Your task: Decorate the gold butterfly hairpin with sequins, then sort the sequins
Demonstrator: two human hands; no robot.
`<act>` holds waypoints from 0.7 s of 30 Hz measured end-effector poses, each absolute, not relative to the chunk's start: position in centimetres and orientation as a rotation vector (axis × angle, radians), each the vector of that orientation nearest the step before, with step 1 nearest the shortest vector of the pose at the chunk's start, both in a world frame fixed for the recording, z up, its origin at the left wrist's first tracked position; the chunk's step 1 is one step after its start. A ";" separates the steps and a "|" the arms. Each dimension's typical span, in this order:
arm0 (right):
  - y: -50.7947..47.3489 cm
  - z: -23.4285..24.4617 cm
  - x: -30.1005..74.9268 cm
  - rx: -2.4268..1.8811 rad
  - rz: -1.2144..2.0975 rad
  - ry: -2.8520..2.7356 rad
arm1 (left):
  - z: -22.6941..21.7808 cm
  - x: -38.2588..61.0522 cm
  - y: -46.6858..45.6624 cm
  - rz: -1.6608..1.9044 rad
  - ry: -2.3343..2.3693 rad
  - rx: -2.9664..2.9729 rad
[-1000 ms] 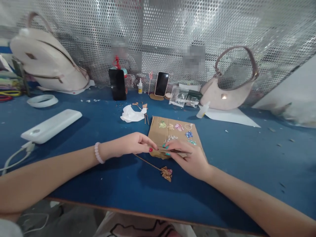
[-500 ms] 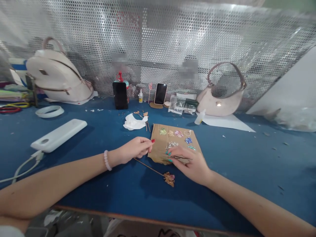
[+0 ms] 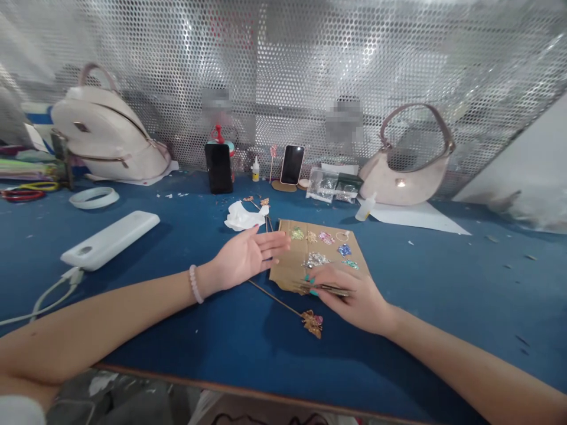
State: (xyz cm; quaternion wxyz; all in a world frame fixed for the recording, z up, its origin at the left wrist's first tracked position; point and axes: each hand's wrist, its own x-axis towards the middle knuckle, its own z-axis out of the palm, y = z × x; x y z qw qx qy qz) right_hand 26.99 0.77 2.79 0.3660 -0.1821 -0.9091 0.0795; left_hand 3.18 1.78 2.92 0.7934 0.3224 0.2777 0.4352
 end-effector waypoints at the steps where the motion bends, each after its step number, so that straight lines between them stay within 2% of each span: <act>1: 0.8 2.8 27.1 -0.456 0.201 -2.338 | 3.0 3.1 1.8 0.927 0.508 0.655; 8: 0.8 3.0 27.5 -0.439 0.171 -2.336 | 3.3 2.8 1.3 0.808 0.200 0.643; 21: 0.5 3.4 27.6 -0.397 0.134 -2.370 | 3.5 3.0 0.4 0.630 0.181 0.918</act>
